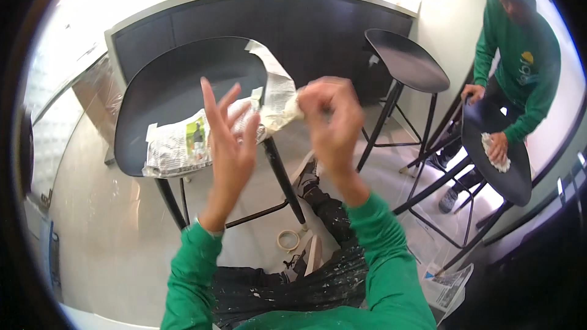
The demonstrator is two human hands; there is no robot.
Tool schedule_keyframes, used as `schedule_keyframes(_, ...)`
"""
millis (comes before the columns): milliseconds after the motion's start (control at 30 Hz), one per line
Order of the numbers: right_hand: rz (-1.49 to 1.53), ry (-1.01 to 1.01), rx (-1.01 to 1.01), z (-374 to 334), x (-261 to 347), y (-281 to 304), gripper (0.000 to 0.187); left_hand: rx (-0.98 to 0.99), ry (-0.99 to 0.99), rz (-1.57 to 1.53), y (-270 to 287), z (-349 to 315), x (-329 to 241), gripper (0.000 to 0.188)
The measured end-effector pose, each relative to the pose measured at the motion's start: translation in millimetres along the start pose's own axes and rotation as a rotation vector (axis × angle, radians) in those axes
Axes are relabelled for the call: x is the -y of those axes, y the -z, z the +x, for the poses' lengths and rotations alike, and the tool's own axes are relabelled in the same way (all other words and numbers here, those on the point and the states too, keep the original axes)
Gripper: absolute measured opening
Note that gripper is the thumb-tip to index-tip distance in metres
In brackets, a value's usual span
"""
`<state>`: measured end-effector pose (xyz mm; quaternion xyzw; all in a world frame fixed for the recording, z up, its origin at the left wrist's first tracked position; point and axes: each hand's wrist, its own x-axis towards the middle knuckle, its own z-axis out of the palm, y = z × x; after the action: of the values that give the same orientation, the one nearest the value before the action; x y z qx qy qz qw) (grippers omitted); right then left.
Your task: The person tapes newspaper to a black stool using masking tape while sitting on the floor.
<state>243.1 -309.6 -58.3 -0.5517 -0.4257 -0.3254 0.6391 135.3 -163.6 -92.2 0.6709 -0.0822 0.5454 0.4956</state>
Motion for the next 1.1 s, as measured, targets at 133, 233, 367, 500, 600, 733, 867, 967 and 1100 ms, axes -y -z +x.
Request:
schedule_keyframes(133,0.057,-0.112,0.184,116,-32,-24,0.018,0.226,-0.354,0.624,6,98,35,0.076)
schedule_keyframes(233,0.014,-0.369,0.563,167,-59,-40,0.019,0.597,-0.194,0.765,0,122,72,0.089)
schedule_keyframes(367,-0.211,-0.557,0.833,192,-90,-62,0.024,0.886,0.165,0.836,2,121,102,0.099)
schedule_keyframes(500,-0.347,-0.632,1.041,193,-110,-83,0.024,0.873,0.144,0.853,4,118,105,0.106)
schedule_keyframes(600,-0.381,-0.600,1.124,191,-120,-103,0.028,0.860,0.162,0.875,3,117,103,0.105)
schedule_keyframes(733,-0.558,-0.350,1.137,183,-131,-128,0.036,0.819,0.189,0.914,2,114,103,0.103)
schedule_keyframes(867,-0.765,-0.269,1.176,175,-140,-148,0.040,0.801,0.185,0.913,2,113,103,0.101)
schedule_keyframes(967,-0.950,-0.231,1.142,168,-147,-155,0.039,0.803,0.245,0.973,0,113,100,0.099)
schedule_keyframes(1100,-0.970,-0.197,1.140,165,-151,-157,0.038,0.778,0.243,1.029,0,112,97,0.097)
